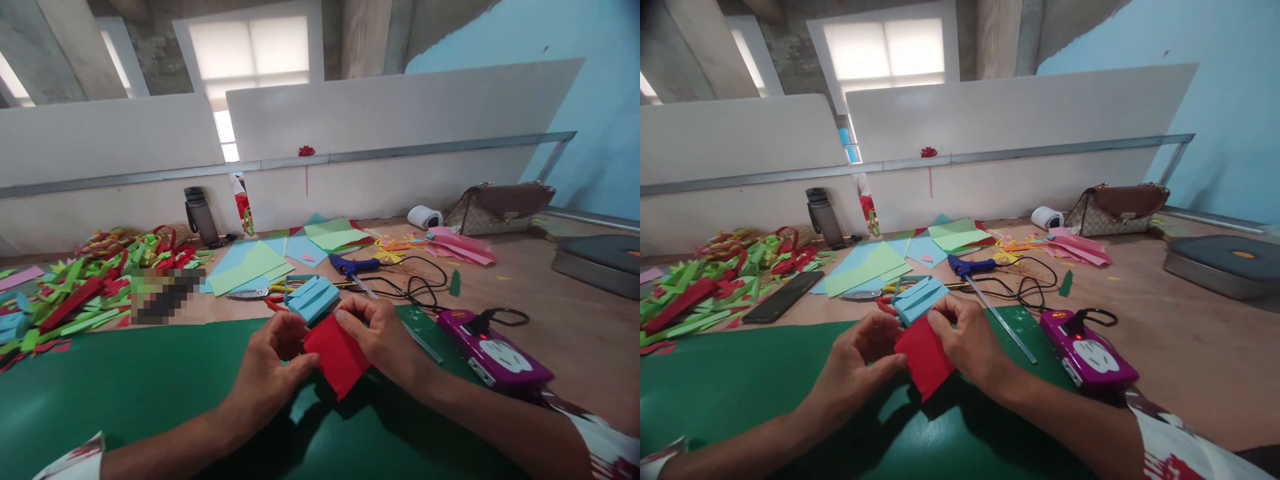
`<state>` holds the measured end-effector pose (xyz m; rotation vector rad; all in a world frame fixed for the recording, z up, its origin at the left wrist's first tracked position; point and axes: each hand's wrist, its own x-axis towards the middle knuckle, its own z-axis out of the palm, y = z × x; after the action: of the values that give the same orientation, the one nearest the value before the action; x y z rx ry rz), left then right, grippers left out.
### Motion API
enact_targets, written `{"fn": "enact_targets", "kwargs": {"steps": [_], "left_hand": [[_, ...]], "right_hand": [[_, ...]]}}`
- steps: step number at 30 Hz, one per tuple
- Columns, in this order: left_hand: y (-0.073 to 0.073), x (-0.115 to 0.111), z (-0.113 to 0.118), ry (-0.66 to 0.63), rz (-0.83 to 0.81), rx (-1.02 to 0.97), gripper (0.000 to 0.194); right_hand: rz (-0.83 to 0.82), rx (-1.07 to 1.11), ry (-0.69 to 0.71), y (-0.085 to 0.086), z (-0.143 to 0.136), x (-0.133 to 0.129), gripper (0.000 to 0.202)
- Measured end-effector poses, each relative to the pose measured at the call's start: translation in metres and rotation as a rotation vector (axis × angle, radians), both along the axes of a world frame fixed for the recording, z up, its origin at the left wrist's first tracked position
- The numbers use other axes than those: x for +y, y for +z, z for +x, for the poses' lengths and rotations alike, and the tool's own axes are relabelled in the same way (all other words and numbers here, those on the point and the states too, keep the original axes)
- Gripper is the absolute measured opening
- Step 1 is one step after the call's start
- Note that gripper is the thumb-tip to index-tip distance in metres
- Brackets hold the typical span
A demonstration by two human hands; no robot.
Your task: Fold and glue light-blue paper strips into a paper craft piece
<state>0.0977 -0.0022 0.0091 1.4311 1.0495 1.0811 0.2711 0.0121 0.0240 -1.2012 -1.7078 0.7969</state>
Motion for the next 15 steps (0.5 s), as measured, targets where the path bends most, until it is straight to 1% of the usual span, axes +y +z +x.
{"fn": "enact_targets", "kwargs": {"steps": [3,5,7,10,12,15], "left_hand": [[0.003,0.001,0.002,-0.052,-0.121,-0.062,0.032],[0.004,0.002,0.006,-0.067,-0.186,-0.086,0.03],[0.005,0.003,0.01,-0.039,-0.175,-0.066,0.024],[0.006,0.004,0.014,-0.006,-0.128,-0.026,0.02],[0.005,0.004,0.012,-0.012,-0.109,-0.013,0.021],[0.003,0.005,0.006,-0.04,-0.099,0.006,0.022]], "right_hand": [[0.024,0.042,0.012,-0.001,-0.001,0.0,0.019],[0.076,0.022,0.034,-0.001,-0.002,-0.002,0.018],[0.111,-0.016,0.07,-0.002,-0.004,-0.003,0.018],[0.1,-0.052,0.116,-0.002,-0.005,-0.006,0.017],[0.096,-0.057,0.103,-0.003,-0.005,-0.007,0.018],[0.094,-0.048,0.045,-0.003,-0.004,-0.005,0.02]]}}
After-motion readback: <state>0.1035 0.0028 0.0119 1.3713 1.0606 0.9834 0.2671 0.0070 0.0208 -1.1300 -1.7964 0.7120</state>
